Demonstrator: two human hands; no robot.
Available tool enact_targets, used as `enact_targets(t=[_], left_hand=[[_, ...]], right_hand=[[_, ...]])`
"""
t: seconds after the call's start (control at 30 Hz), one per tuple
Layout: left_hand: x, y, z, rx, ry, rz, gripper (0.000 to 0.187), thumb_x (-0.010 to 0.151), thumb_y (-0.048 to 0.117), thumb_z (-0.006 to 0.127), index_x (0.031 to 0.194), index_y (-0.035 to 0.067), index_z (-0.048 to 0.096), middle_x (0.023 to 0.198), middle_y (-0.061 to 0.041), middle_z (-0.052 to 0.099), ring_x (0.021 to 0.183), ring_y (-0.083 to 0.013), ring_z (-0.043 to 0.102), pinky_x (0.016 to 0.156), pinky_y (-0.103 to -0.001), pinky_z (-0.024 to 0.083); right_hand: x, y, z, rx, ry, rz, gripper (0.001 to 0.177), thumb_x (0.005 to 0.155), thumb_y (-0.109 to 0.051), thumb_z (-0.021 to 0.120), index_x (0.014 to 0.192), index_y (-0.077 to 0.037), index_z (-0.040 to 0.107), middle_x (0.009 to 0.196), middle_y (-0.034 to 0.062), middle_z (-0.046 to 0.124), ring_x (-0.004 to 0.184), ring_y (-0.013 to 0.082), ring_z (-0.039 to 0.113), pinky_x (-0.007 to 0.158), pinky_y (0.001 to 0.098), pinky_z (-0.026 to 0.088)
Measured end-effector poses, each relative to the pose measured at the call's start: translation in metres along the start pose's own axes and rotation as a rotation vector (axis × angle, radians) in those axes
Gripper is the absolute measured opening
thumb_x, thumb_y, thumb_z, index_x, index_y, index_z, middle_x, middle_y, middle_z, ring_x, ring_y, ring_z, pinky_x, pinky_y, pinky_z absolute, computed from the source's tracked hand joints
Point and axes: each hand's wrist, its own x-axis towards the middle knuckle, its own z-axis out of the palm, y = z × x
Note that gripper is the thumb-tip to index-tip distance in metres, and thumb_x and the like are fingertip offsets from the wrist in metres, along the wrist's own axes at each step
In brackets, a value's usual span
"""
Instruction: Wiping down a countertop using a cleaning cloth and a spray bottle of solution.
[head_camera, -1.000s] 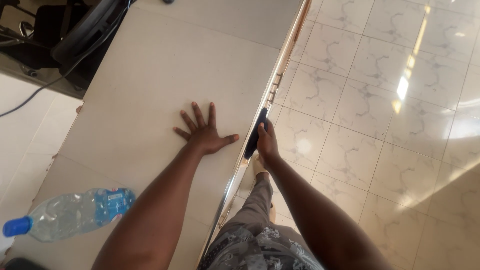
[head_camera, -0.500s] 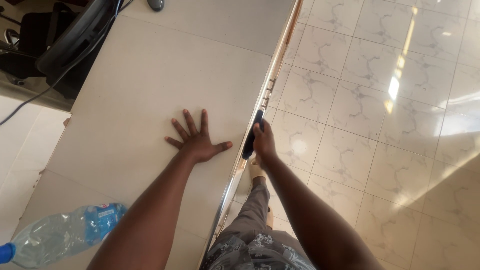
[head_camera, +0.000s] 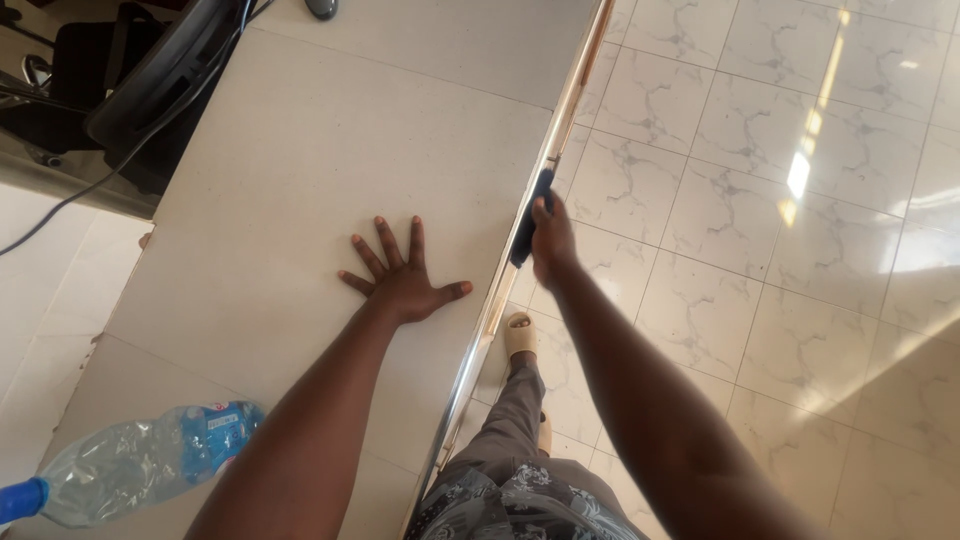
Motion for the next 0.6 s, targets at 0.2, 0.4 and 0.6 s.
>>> enact_targets(t=[0.2, 0.4, 0.6], left_hand=[[0.0, 0.002, -0.001, 0.004, 0.002, -0.02, 0.143, 0.064, 0.091, 0.064, 0.161, 0.036, -0.024, 0.165, -0.014, -0.041, 0.146, -0.0504, -0.039, 0.107, -0.084, -0.012], [-0.002, 0.002, -0.002, -0.006, -0.015, -0.011, 0.142, 0.065, 0.091, 0.064, 0.161, 0.036, -0.024, 0.165, -0.014, -0.041, 0.146, -0.0501, -0.04, 0.107, -0.085, -0.012], [-0.001, 0.001, 0.0, -0.012, 0.004, -0.019, 0.142, 0.064, 0.09, 0.065, 0.162, 0.036, -0.023, 0.166, -0.013, -0.04, 0.147, -0.049, -0.039, 0.108, -0.085, -0.011]], right_hand=[[-0.093, 0.032, 0.014, -0.155, 0.049, 0.237, 0.062, 0.103, -0.042, 0.04, 0.159, -0.016, 0.028, 0.137, 0.0179, 0.055, 0.124, 0.0328, 0.057, 0.101, 0.0554, 0.051], [-0.175, 0.05, 0.021, -0.246, -0.031, 0.423, 0.055, 0.107, -0.036, 0.041, 0.152, -0.003, 0.042, 0.123, 0.0269, 0.062, 0.108, 0.0356, 0.064, 0.093, 0.0507, 0.057], [-0.203, 0.022, 0.032, -0.419, -0.005, 0.164, 0.049, 0.105, -0.023, 0.049, 0.151, -0.009, 0.041, 0.132, 0.0152, 0.056, 0.119, 0.0276, 0.065, 0.1, 0.0432, 0.058]])
